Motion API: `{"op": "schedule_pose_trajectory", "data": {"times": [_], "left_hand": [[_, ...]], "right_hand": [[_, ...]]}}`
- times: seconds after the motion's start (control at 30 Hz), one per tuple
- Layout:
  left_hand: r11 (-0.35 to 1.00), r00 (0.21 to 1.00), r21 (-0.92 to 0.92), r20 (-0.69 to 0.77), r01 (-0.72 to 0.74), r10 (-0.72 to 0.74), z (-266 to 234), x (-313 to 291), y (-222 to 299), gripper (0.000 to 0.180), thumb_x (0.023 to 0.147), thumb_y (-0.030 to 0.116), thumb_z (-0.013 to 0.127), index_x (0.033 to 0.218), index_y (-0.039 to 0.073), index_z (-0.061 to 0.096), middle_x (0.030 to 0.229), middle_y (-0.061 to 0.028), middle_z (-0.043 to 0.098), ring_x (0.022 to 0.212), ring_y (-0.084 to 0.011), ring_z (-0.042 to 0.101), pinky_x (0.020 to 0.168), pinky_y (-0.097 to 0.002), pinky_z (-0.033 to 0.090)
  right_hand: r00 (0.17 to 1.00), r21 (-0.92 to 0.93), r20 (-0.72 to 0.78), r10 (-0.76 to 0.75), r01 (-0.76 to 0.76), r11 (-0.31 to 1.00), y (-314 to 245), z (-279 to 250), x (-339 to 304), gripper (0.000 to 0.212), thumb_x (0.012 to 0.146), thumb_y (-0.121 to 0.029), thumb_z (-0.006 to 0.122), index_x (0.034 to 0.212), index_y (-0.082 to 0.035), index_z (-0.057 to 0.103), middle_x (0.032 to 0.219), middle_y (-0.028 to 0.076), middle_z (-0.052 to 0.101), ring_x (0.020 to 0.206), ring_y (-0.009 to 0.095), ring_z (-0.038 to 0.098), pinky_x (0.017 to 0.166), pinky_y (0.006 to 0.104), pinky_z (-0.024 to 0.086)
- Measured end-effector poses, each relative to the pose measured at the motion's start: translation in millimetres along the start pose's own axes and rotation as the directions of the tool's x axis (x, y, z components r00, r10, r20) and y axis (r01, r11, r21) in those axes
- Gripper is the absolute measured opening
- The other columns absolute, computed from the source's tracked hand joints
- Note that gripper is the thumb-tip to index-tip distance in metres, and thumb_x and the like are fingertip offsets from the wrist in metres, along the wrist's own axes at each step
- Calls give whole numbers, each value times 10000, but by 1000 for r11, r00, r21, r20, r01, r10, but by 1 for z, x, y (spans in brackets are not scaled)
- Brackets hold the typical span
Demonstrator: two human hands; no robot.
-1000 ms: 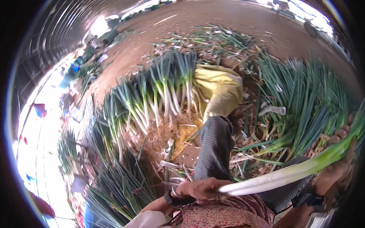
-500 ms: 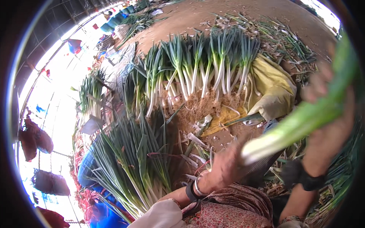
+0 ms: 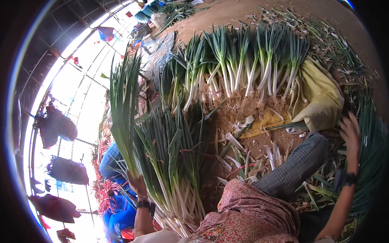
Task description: Trimming the roots and peeling the outer layers of large leeks in an agricultural setting.
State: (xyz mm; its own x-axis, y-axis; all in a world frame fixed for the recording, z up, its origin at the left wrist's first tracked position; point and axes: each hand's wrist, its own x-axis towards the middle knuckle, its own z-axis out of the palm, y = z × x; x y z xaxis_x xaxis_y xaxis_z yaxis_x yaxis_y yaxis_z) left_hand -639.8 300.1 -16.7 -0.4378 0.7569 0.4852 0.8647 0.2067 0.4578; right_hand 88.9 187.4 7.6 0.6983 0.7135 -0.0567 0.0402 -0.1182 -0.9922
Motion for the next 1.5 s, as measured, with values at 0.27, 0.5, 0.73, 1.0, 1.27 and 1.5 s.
{"op": "schedule_pose_trajectory", "data": {"times": [0.27,0.5,0.73,1.0,1.27,1.5], "left_hand": [[777,775,579,362,248,-517,25,-54,-84,902,620,283,720,1333,55,217,1273,-219,368,1148,-387,377,968,-395,327],[933,897,5,272,360,-348,152,35,-123,617,674,178,661,1219,16,423,1168,-211,480,1099,-346,444,932,-388,354],[839,757,-34,452,544,-472,221,66,-132,664,677,182,640,1284,142,376,1261,-183,379,1112,-349,437,914,-386,387],[615,780,-480,364,626,-509,209,57,-120,536,773,107,519,1288,107,373,1244,-74,403,1053,-258,474,758,-350,468],[245,622,-944,330,221,710,77,-57,242,356,762,40,549,1117,11,531,1147,-105,527,1076,-223,470,951,-331,320],[14,-142,-807,-87,590,986,46,-198,421,359,687,-87,524,1016,51,564,980,-102,603,948,-259,564,829,-329,426]], "right_hand": [[824,247,-482,299,-200,948,251,-273,-112,344,853,-216,551,1153,-59,487,808,-2,546,693,116,530,609,264,440],[822,121,-466,327,-307,944,162,-268,-160,439,846,-200,552,1251,-103,414,854,-19,547,678,94,527,536,256,427],[805,110,-550,225,-197,974,123,-283,-197,479,835,-145,557,1278,-121,376,793,-55,512,600,40,468,451,182,349],[806,-1,-562,187,-227,974,80,-238,-206,464,842,-180,555,1263,-84,386,783,-54,489,581,34,429,453,171,321],[819,-118,-545,179,-286,951,64,-220,-224,375,860,-217,518,1217,-127,446,798,-67,499,645,32,472,486,172,335],[863,-55,-496,94,-140,989,-25,-92,-208,356,839,-203,531,1163,-62,489,1040,65,555,934,170,551,824,303,432]]}}
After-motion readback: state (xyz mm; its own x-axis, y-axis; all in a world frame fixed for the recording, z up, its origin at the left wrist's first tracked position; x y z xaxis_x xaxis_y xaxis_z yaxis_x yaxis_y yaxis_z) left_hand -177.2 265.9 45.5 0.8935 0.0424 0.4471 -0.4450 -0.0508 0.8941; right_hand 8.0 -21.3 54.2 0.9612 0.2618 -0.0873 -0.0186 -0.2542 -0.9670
